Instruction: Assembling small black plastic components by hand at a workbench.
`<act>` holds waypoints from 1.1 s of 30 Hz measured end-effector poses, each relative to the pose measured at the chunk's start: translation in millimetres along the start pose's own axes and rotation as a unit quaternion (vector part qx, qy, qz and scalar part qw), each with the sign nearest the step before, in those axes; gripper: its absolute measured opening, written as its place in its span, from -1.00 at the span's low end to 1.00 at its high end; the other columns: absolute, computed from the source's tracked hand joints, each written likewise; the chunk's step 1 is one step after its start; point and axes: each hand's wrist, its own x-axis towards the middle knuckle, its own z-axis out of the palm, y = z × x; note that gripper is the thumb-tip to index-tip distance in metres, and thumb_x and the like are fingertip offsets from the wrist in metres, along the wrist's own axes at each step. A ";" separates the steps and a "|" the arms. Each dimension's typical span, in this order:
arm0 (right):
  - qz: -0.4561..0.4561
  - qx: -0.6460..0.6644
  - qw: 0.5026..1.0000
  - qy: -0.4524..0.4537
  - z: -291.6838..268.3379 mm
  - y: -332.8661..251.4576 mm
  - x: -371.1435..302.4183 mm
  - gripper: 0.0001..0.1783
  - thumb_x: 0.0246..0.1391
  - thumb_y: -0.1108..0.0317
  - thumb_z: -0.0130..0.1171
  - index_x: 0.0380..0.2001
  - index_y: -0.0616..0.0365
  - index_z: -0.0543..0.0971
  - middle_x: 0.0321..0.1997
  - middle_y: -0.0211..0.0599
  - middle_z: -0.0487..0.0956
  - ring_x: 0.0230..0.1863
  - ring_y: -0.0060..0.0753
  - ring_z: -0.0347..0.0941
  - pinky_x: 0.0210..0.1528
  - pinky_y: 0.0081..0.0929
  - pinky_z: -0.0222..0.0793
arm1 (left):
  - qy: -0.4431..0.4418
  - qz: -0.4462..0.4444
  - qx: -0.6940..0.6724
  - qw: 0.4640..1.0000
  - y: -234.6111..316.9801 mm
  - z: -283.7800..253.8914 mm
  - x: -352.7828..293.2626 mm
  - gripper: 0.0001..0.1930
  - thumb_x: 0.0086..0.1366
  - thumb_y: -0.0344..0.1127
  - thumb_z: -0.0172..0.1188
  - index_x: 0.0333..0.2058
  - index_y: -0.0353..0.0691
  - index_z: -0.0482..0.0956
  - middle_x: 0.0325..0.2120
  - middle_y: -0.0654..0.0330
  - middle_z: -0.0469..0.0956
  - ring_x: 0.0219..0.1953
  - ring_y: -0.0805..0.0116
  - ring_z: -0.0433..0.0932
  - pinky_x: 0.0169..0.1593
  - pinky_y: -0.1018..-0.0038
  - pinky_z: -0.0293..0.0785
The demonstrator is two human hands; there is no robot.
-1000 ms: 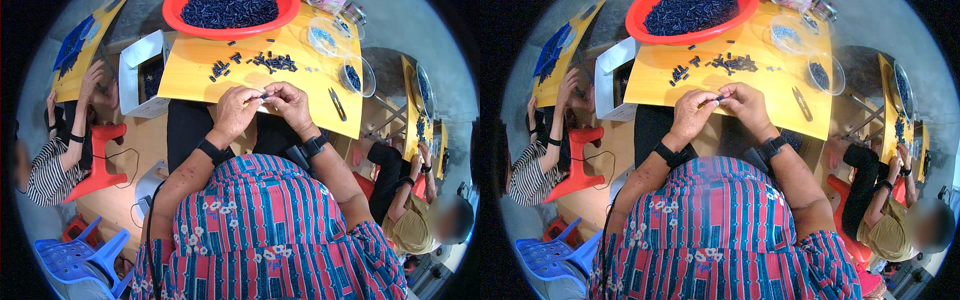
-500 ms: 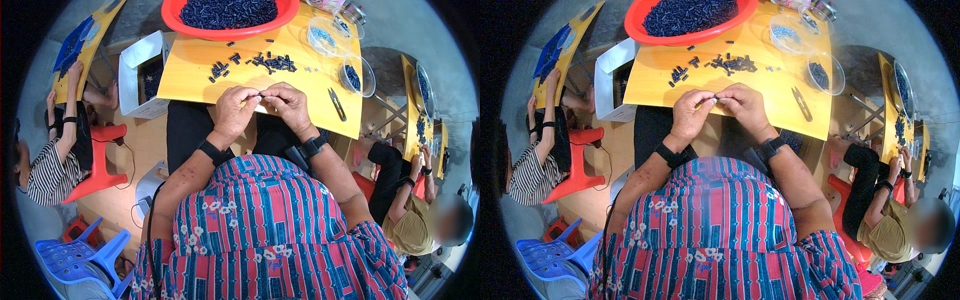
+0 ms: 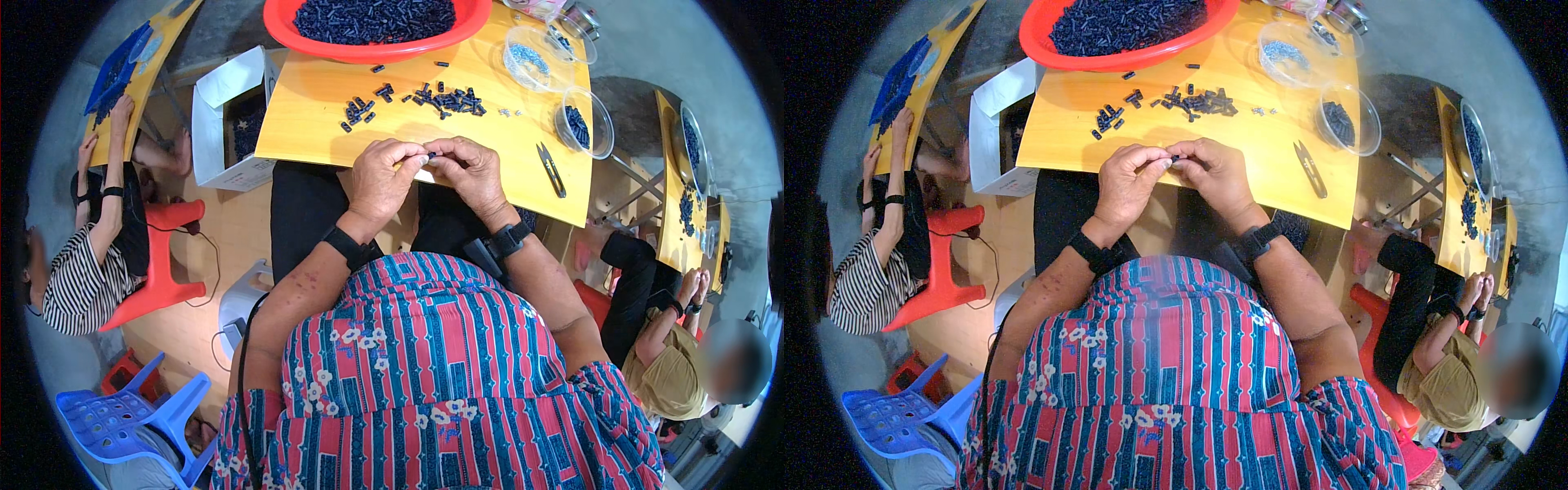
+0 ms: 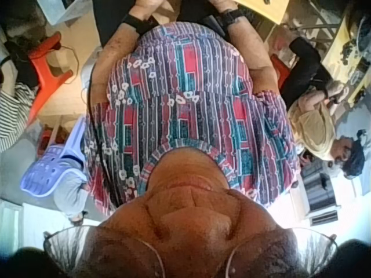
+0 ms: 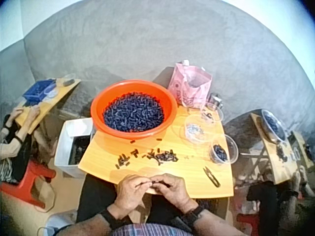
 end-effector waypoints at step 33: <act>-0.014 -0.017 1.000 0.019 7.0 -18.8 6.9 -0.92 -0.01 0.52 0.24 -0.37 0.24 0.63 -0.44 -0.30 0.57 -0.38 -0.50 0.50 -0.29 -0.60 0.41 | -0.022 0.025 0.040 0.999 12.1 -22.5 13.5 -0.87 -0.02 -0.42 0.34 -0.44 -0.22 0.61 -0.50 0.17 0.57 -0.36 0.22 0.53 -0.26 0.39 0.44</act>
